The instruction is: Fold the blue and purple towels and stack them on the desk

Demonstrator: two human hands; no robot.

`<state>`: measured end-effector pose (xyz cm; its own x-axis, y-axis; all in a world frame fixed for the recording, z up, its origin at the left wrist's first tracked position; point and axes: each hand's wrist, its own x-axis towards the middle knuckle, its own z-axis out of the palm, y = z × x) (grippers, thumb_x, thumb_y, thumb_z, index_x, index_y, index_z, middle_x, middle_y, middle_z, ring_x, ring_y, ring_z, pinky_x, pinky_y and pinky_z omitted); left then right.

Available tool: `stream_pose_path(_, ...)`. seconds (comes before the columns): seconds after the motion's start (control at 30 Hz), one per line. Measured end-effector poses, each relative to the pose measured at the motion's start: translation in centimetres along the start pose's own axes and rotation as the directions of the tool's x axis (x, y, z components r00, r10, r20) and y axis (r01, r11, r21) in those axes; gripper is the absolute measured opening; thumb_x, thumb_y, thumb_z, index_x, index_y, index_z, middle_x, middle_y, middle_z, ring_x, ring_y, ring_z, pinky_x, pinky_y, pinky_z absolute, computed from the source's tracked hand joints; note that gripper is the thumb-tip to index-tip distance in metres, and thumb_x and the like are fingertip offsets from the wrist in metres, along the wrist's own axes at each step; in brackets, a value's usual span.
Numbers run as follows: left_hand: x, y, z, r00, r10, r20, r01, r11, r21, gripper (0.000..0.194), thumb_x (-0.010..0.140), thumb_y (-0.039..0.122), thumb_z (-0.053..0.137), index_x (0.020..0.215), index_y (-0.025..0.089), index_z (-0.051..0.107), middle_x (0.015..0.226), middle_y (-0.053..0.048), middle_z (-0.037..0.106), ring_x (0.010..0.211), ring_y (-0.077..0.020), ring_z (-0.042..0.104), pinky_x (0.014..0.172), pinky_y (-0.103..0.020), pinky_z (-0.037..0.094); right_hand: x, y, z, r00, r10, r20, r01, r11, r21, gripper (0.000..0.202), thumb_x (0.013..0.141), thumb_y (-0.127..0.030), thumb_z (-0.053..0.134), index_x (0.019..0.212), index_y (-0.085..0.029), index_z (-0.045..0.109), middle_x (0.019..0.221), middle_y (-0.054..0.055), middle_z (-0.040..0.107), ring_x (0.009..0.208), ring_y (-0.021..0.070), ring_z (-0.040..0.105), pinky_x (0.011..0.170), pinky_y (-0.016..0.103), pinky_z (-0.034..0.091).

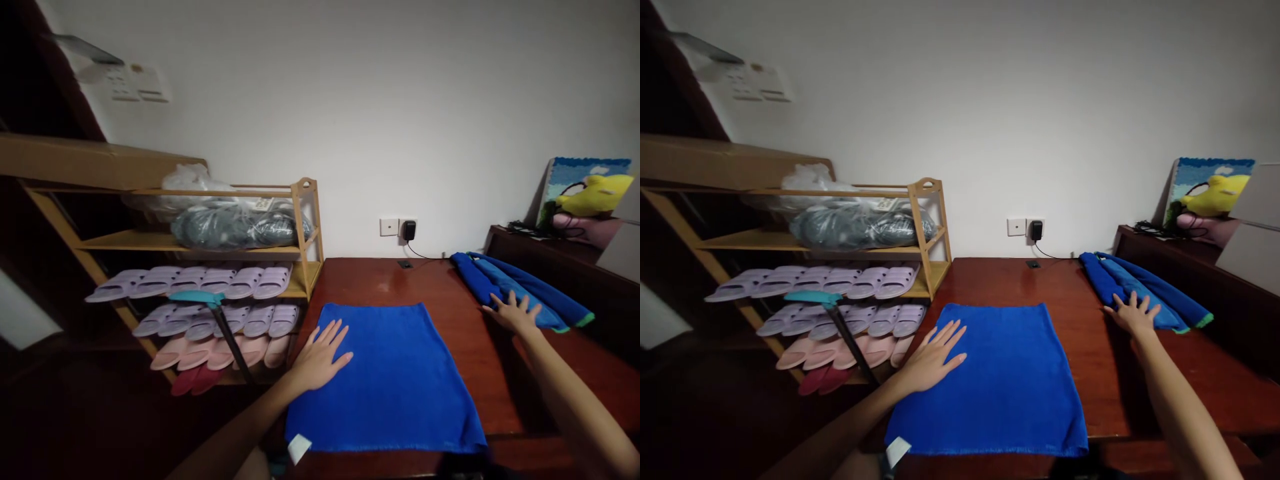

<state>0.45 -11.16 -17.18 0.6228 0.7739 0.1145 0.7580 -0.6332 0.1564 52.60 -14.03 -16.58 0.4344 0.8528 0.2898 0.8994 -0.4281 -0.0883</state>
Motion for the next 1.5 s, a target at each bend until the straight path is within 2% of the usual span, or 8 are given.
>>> stream_pose_path(0.13, -0.1, 0.1, 0.0, 1.0, 0.005, -0.004, -0.005, 1.0, -0.025, 0.066, 0.092, 0.062, 0.028, 0.147, 0.025, 0.027, 0.153, -0.007, 0.022, 0.142, -0.0232, 0.015, 0.113, -0.045, 0.012, -5.3, -8.9, 0.0, 0.96, -0.279, -0.006, 0.279, 0.959, 0.049, 0.068, 0.091, -0.06, 0.022, 0.147, -0.021, 0.028, 0.153, 0.014, 0.019, 0.14, 0.0332, 0.014, 0.109, 0.052, 0.018)
stream_pose_path(0.2, -0.2, 0.2, -0.1, 1.0, 0.0, 0.01, 0.0, 1.0, -0.029, 0.067, 0.092, 0.062, 0.028, 0.147, 0.023, 0.027, 0.153, -0.008, 0.021, 0.142, -0.0231, 0.014, 0.113, -0.046, 0.011, -8.4, -13.0, 0.6, 0.844, -0.532, 0.063, 0.516, 0.84, 0.17, 0.065, 0.093, -0.059, 0.023, 0.149, -0.028, 0.016, 0.154, 0.005, 0.018, 0.141, 0.0234, 0.014, 0.112, 0.045, 0.019)
stream_pose_path(0.33, -0.4, 0.2, -0.4, 0.999, -0.018, 0.042, 0.018, 1.0, -0.018, 0.069, 0.092, 0.063, 0.026, 0.147, 0.021, 0.026, 0.154, -0.008, 0.017, 0.142, -0.0221, 0.012, 0.113, -0.045, 0.01, -11.0, -16.9, 0.9, 0.808, -0.547, 0.218, 0.488, 0.83, 0.27, 0.076, 0.088, -0.069, 0.019, 0.149, -0.022, 0.021, 0.154, 0.01, 0.015, 0.142, 0.0243, 0.011, 0.112, 0.048, 0.012)
stream_pose_path(0.77, -1.6, -2.2, -0.7, 0.999, 0.004, 0.035, -0.002, 0.999, -0.043, 0.068, 0.091, 0.066, 0.023, 0.148, 0.027, 0.023, 0.154, -0.005, 0.017, 0.142, -0.022, 0.012, 0.114, -0.045, 0.009, -6.5, -18.0, 1.7, 0.869, -0.437, 0.231, 0.377, 0.889, 0.261, 0.075, 0.09, -0.065, 0.019, 0.147, -0.016, 0.026, 0.153, 0.009, 0.018, 0.142, 0.0203, 0.009, 0.113, 0.047, 0.012)
stream_pose_path(0.9, -1.5, -3.0, -1.1, 0.998, -0.016, 0.059, 0.022, 0.995, -0.099, 0.067, 0.092, 0.064, 0.02, 0.148, 0.026, 0.024, 0.154, -0.005, 0.016, 0.142, -0.0211, 0.012, 0.113, -0.044, 0.011, -10.6, -17.9, -1.3, 0.864, -0.471, 0.179, 0.404, 0.859, 0.314, 0.073, 0.091, -0.064, 0.021, 0.148, -0.019, 0.022, 0.154, 0.009, 0.011, 0.142, 0.022, 0.005, 0.113, 0.05, 0.009)
stream_pose_path(1.1, 2.1, -5.6, -1.9, 0.987, -0.146, -0.072, 0.141, 0.987, -0.07, 0.061, 0.096, 0.052, 0.02, 0.147, 0.02, 0.025, 0.154, -0.008, 0.019, 0.142, -0.0205, 0.013, 0.112, -0.046, 0.011, -20.2, -15.6, -5.6, 0.664, -0.713, 0.225, 0.584, 0.682, 0.44, 0.062, 0.093, -0.055, 0.032, 0.148, -0.037, 0.01, 0.155, -0.001, 0.006, 0.142, 0.022, 0.008, 0.114, 0.049, 0.012)
stream_pose_path(1.3, 4.1, -7.5, -0.6, 0.991, -0.136, 0.008, 0.136, 0.986, -0.098, 0.064, 0.092, 0.058, 0.03, 0.144, 0.022, 0.033, 0.152, -0.01, 0.023, 0.14, -0.0268, 0.02, 0.109, -0.052, 0.018, -23.2, -11.5, -4.6, 0.682, -0.705, 0.195, 0.621, 0.699, 0.355, 0.062, 0.093, -0.049, 0.038, 0.148, -0.037, 0.011, 0.154, 0.0, 0.011, 0.14, 0.0252, 0.015, 0.113, 0.048, 0.019)
stream_pose_path(1.5, 4.4, -8.6, 0.1, 0.948, -0.266, -0.172, 0.25, 0.962, -0.111, 0.055, 0.096, 0.043, 0.033, 0.142, 0.012, 0.036, 0.146, -0.017, 0.036, 0.136, -0.0301, 0.03, 0.107, -0.051, 0.022, -24.0, -10.0, -3.9, 0.72, -0.688, 0.091, 0.651, 0.714, 0.257, 0.071, 0.092, -0.048, 0.041, 0.15, -0.031, 0.004, 0.155, 0.004, 0.009, 0.141, 0.0264, 0.012, 0.111, 0.05, 0.022)
